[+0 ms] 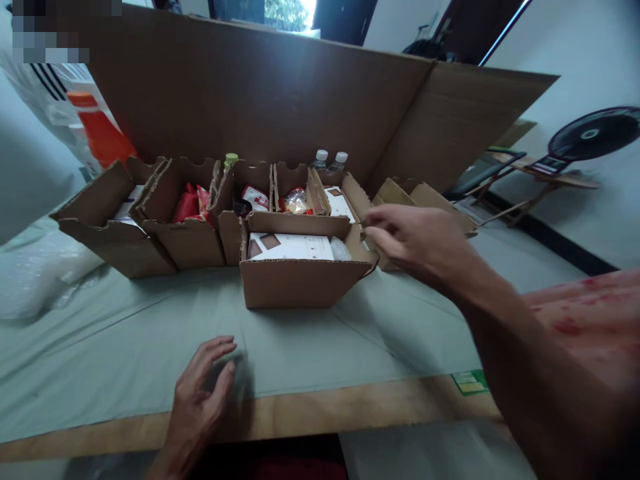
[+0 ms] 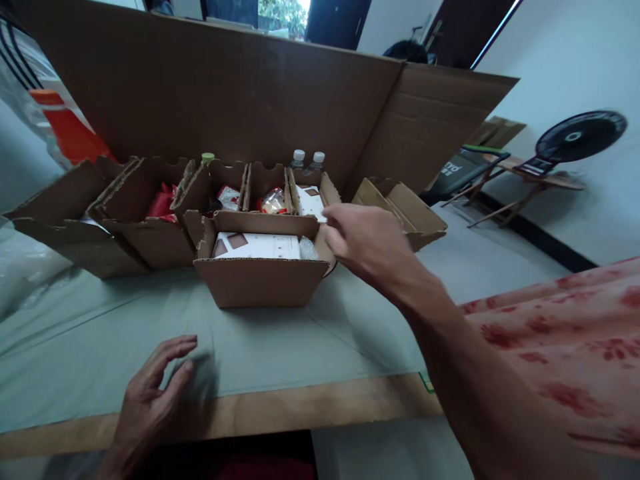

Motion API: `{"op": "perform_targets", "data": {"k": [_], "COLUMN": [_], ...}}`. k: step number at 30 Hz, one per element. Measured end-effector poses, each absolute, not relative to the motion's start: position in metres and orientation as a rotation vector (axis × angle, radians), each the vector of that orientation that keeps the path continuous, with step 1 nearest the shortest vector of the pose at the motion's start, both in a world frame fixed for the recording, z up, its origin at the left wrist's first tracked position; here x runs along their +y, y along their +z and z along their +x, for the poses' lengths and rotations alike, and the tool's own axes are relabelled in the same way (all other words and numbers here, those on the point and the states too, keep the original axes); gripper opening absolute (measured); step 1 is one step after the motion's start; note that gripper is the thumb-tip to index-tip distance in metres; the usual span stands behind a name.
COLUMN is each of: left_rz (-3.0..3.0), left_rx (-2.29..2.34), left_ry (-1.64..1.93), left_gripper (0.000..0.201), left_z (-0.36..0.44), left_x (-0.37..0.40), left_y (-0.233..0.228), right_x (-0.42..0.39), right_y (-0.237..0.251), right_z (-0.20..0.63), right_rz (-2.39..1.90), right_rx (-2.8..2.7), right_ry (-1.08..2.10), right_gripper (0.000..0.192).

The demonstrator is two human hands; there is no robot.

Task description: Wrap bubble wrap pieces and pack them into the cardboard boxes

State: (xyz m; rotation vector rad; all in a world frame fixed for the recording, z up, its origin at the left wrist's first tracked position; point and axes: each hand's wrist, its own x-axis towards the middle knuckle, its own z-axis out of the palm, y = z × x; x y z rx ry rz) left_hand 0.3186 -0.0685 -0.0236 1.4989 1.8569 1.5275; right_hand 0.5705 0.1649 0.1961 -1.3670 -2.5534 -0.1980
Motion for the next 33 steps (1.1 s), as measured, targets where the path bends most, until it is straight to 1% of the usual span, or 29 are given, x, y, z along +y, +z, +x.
{"op": "perform_targets", "data": {"k": [2, 5, 8, 10, 11, 14, 17, 19, 22, 24, 26, 29, 31, 33], "left_rz": [1.388, 1.217, 1.156, 1.146, 1.147, 1.142, 1.107, 1.08, 0.98, 0.887, 0.85, 0.886, 0.953, 1.049], "left_rx": [1.876, 1.836, 1.757, 1.702, 1.662, 1.54, 1.5, 1.507, 1.596, 1.718, 1.856, 1.955, 1.842, 1.707], "left_ry": [1.511, 1.54, 1.591, 1.549, 1.516, 1.498, 1.534, 1.508, 1.48, 1.545, 1.648, 1.757, 1.766, 1.707], "left_gripper": [0.023, 0.05, 0.078, 0.089, 0.091, 0.086, 0.082, 0.076, 0.067, 0.066, 0.065, 0.065, 0.069, 0.067], "left_z": [0.313, 0.309, 0.312, 0.317, 0.32, 0.332, 0.343, 0.346, 0.334, 0.313, 0.29, 0.273, 0.28, 0.297], "left_x": [-0.06, -0.036, -0.003, 0.019, 0.03, 0.051, 0.044, 0.017, -0.046, -0.08, -0.092, -0.069, -0.046, -0.031], "left_y": [-0.009, 0.01, 0.02, 0.023, 0.024, 0.025, 0.018, 0.01, 0.002, 0.007, 0.023, 0.048, 0.055, 0.05], "right_x": [0.141, 0.121, 0.125, 0.136, 0.142, 0.15, 0.132, 0.105, 0.058, 0.04, 0.039, 0.062, 0.074, 0.074], "right_y": [0.186, 0.145, 0.094, 0.066, 0.056, 0.037, 0.029, 0.027, 0.028, 0.035, 0.048, 0.069, 0.075, 0.072], "right_z": [0.604, 0.635, 0.632, 0.617, 0.608, 0.589, 0.589, 0.592, 0.58, 0.554, 0.522, 0.496, 0.504, 0.528], "right_rz": [-1.292, -1.282, -1.288, -1.236, -1.197, -1.137, -1.237, -1.291, -1.229, -1.105, -0.985, -0.967, -1.052, -1.169], "right_rx": [-2.323, -2.199, -2.173, -2.161, -2.143, -2.019, -1.918, -1.897, -1.926, -2.006, -2.099, -2.12, -2.059, -1.995], "right_ry": [-0.126, 0.15, 0.496, 0.681, 0.751, 0.875, 0.829, 0.755, 0.752, 0.772, 0.775, 0.775, 0.759, 0.696], "right_gripper": [0.022, 0.027, 0.05, 0.06, 0.061, 0.059, 0.051, 0.045, 0.043, 0.045, 0.051, 0.057, 0.05, 0.039]}}
